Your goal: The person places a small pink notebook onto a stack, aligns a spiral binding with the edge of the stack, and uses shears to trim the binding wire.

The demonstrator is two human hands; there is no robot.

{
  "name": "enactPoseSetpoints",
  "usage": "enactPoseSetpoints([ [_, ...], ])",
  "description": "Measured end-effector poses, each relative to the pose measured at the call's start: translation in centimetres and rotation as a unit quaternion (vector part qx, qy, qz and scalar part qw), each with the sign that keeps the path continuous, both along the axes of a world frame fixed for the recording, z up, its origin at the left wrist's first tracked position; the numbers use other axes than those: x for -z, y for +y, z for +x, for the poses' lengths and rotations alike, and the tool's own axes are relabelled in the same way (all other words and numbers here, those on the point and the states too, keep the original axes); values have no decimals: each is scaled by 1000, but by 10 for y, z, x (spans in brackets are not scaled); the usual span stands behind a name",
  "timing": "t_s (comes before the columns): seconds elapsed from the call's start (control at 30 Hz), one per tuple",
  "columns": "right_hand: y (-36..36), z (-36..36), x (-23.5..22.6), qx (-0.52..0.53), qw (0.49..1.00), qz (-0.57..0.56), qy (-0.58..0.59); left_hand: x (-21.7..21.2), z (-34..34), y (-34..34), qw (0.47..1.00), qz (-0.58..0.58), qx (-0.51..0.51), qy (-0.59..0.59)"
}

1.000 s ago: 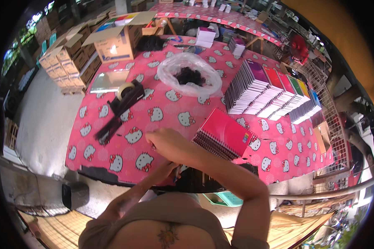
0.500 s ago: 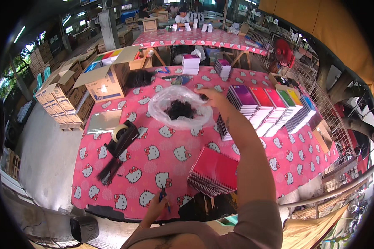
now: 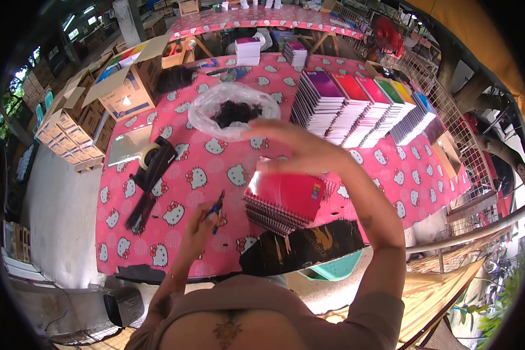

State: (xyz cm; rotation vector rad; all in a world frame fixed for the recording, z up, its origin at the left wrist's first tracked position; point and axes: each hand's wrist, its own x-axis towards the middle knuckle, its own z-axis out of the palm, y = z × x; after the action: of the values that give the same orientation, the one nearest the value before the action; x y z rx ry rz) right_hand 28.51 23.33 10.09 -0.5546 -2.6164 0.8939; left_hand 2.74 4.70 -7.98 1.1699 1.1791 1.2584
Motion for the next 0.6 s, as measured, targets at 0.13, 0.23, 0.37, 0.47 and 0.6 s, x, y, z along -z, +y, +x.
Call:
enactPoseSetpoints([
  [0.13, -57, 2, 23, 23, 982, 170, -85, -53, 22, -4, 995, -22, 35, -93],
  [0.23, -69, 0, 35, 53, 976, 187, -96, -55, 33, -11, 989, -25, 59, -133],
  [0.37, -70, 0, 44, 62, 980, 172, -75, -53, 47, -15, 983, -26, 58, -171],
  [0.47, -72, -1, 43, 64, 980, 174, -70, -53, 53, -13, 984, -41, 33, -169],
  [0.6, -71, -1, 45, 65, 980, 180, -59, -45, 54, -17, 980, -53, 36, -188],
])
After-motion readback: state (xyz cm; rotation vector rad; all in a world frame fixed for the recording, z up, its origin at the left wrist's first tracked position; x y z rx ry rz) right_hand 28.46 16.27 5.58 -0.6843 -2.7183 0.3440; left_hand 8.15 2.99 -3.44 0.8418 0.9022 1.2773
